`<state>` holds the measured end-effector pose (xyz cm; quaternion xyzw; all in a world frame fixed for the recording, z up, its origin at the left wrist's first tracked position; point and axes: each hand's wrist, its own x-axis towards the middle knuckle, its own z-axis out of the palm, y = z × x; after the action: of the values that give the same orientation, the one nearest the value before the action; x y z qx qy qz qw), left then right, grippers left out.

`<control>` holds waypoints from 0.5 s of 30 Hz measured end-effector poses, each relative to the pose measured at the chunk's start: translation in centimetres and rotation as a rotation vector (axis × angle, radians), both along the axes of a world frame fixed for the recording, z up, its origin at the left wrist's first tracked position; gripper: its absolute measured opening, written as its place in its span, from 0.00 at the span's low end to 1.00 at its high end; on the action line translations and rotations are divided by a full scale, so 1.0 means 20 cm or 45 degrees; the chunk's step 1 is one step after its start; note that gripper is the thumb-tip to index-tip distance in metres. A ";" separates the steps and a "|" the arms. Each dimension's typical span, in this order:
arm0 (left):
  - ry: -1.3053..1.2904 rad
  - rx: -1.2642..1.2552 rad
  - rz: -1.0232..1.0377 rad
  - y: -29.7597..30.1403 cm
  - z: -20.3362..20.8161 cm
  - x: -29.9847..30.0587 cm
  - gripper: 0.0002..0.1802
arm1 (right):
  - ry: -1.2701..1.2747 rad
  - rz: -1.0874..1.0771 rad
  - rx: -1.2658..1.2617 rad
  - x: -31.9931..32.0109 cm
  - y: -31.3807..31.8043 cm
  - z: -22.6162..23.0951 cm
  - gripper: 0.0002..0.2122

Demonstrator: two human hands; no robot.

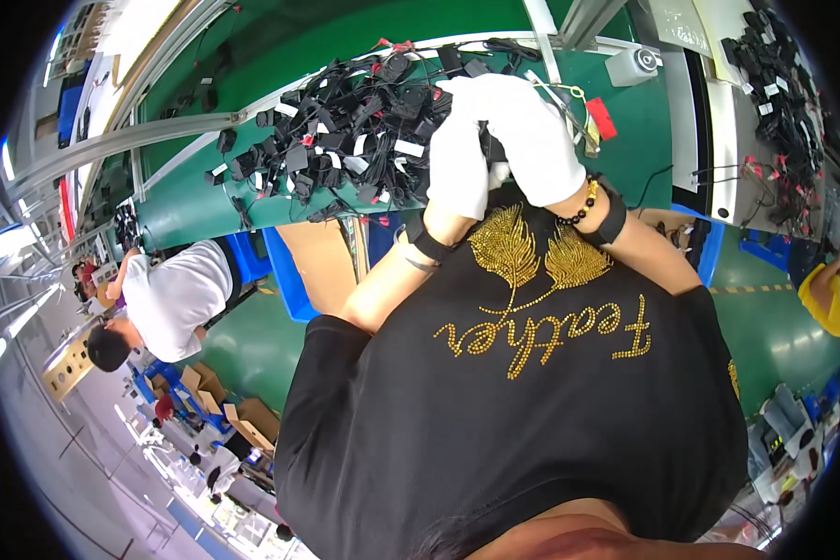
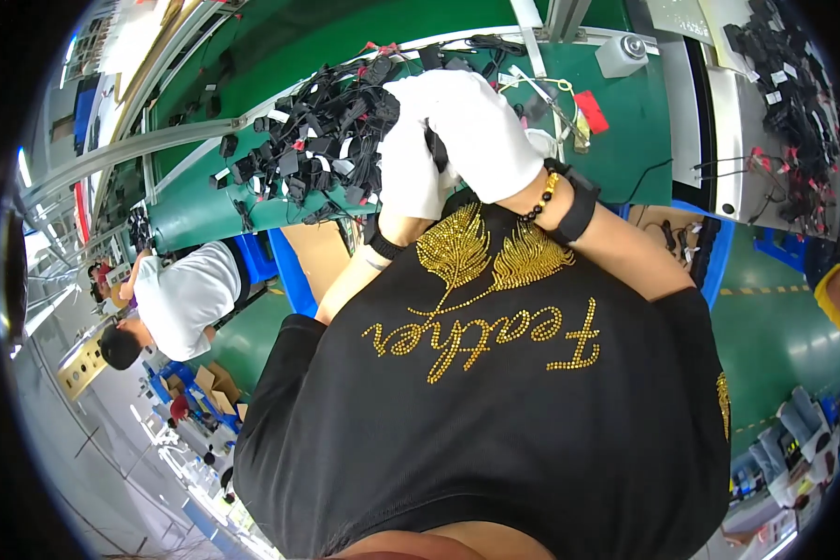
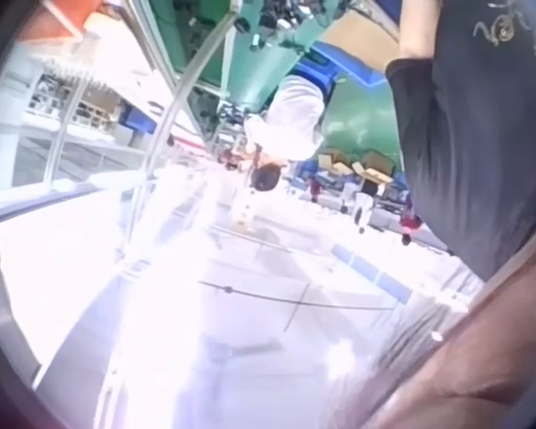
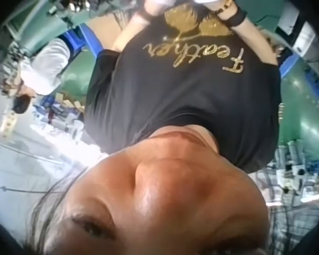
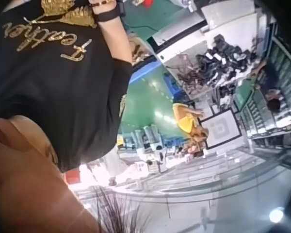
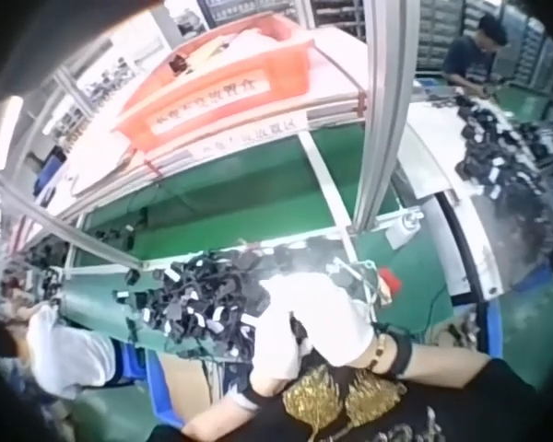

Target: The person picks up two power adapters from a pile, turns them over, and wipes their surfaces with a cloth. They then place the adapters onto a tray and pick up another adapter from the pile to repeat the process.

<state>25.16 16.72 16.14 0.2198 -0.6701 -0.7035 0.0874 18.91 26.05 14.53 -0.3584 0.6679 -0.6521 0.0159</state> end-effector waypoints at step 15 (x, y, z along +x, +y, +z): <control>0.441 -0.763 -0.042 0.04 -0.04 -0.01 0.18 | -0.115 0.068 -0.023 -0.07 0.00 -0.08 0.10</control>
<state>25.02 17.46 15.35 0.0509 -0.8256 -0.5037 0.2491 17.42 26.00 12.93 -0.3464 0.6509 -0.6728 0.0601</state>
